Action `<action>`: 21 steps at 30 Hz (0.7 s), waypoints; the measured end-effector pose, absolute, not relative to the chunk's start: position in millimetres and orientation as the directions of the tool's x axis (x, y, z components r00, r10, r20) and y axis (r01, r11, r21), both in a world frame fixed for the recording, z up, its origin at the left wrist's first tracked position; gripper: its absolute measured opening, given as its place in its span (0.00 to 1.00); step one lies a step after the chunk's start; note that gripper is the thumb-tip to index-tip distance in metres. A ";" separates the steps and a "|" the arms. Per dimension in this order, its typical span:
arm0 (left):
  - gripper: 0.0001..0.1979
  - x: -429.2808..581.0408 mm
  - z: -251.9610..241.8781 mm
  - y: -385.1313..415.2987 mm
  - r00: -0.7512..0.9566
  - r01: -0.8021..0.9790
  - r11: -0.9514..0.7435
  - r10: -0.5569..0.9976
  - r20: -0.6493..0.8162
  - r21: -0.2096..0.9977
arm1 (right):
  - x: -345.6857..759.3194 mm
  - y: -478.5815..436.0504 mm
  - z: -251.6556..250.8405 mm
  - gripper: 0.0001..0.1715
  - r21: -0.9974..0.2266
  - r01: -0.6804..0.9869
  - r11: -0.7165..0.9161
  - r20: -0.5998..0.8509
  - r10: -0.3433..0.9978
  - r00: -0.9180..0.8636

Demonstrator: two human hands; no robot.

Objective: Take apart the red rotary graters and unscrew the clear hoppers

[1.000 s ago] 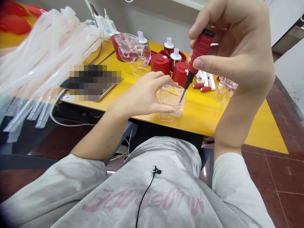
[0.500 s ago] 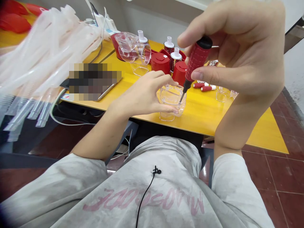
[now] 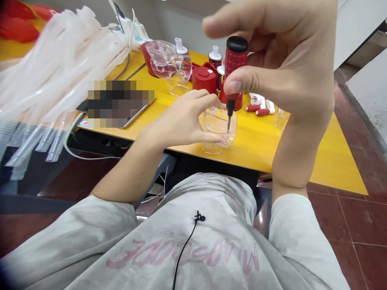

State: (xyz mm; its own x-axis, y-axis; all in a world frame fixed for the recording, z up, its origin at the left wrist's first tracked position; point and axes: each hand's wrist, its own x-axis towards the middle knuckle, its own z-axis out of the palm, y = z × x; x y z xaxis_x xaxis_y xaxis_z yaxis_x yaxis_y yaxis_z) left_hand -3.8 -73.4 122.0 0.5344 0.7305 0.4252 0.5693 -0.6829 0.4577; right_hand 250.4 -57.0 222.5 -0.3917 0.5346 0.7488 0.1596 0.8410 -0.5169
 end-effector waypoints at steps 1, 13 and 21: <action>0.35 -3.7 121.8 -73.2 0.535 0.569 -0.684 0.729 0.427 0.456 | 249.8 -55.8 220.6 0.31 -0.522 0.151 0.839 0.757 0.538 -0.371; 0.34 -1.2 120.3 -72.9 0.522 0.578 -0.682 0.731 0.440 0.447 | 252.3 -31.0 218.7 0.16 -0.565 -0.158 0.810 0.742 0.415 -0.526; 0.33 -1.2 120.0 -73.1 0.520 0.560 -0.685 0.728 0.447 0.465 | 243.6 -32.3 219.9 0.19 -0.464 0.007 0.886 0.804 0.425 -0.415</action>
State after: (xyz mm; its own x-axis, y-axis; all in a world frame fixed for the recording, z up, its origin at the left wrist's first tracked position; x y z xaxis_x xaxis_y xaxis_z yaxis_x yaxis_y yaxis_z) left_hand -1.2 -73.1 120.0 0.5201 0.7281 0.4465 0.5600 -0.6854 0.4654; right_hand 243.6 -32.3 219.9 -0.4151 0.4249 0.8044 0.0072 0.8857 -0.4642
